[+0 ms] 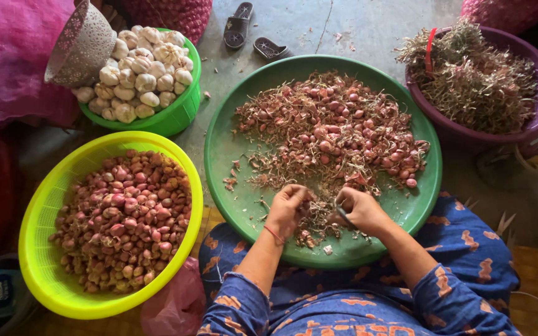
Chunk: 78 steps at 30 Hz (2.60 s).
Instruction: The person sits on the floor trimming dried roots and stems off shallots with scissors over a large green tray, then places the trimmed shallots into a yellow basket. They occasionally gather untrimmed shallots from the tray and continue cutting, with baskets of garlic and untrimmed shallots nearby.
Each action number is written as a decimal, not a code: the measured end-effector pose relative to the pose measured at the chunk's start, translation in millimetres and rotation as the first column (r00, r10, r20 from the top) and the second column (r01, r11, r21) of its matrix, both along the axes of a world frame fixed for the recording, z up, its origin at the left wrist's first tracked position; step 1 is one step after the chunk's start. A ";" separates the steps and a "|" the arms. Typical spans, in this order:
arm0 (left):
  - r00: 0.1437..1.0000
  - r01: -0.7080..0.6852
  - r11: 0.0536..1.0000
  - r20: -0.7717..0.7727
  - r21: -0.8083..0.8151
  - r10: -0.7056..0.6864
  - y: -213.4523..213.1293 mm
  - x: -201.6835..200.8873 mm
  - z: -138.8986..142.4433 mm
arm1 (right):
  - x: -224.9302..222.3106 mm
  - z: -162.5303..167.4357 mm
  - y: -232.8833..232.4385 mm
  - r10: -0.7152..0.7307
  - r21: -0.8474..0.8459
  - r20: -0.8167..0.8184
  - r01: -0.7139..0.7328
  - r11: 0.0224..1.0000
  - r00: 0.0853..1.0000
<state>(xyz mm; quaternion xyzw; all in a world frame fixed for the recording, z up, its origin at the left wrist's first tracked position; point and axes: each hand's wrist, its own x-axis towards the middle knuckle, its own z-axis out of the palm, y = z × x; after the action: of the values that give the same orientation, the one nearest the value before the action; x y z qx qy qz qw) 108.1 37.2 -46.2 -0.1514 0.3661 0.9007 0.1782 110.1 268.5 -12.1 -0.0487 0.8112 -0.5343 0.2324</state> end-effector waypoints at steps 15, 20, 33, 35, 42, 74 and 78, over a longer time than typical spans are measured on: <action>0.723 -0.286 0.045 -0.246 -0.957 -0.646 -32.2 -63.5 17.4 | -15.1 1.6 20.4 -0.178 -0.106 -0.029 0.174 0.979 0.984; 0.732 -0.523 0.106 -0.510 -0.846 -0.451 -29.5 -80.4 30.5 | -21.8 -3.6 14.5 -0.186 -0.083 -0.004 0.185 0.979 0.983; 0.867 -0.195 0.680 -0.449 -0.707 -0.217 -16.4 -83.2 18.1 | -16.5 8.1 2.8 -0.130 0.052 -0.089 0.135 0.990 0.988; 0.897 -0.129 0.817 -0.417 -0.563 -0.146 -16.2 -69.5 13.6 | -15.8 15.0 -8.4 -0.062 0.026 -0.009 0.062 0.998 0.998; 0.911 0.066 0.871 -0.326 -0.486 -0.251 -10.5 -46.3 6.3 | -11.1 29.5 -16.6 -0.036 0.126 -0.075 0.045 0.991 0.997; 0.969 0.084 0.996 -0.232 0.003 -0.081 -4.7 -29.1 5.6 | -10.1 45.4 -14.9 -0.021 0.225 -0.083 0.039 0.974 0.996; 0.977 0.109 0.994 -0.181 -0.016 -0.110 -6.8 -25.6 7.1 | -9.9 22.2 -11.1 -0.005 -0.005 -0.068 0.005 1.000 0.998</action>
<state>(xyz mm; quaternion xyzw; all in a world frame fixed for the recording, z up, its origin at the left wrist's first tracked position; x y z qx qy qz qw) 82.5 30.4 -39.1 -0.0486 0.3912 0.8986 0.1927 100.2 257.4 10.2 -0.0655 0.8174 -0.5350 0.2033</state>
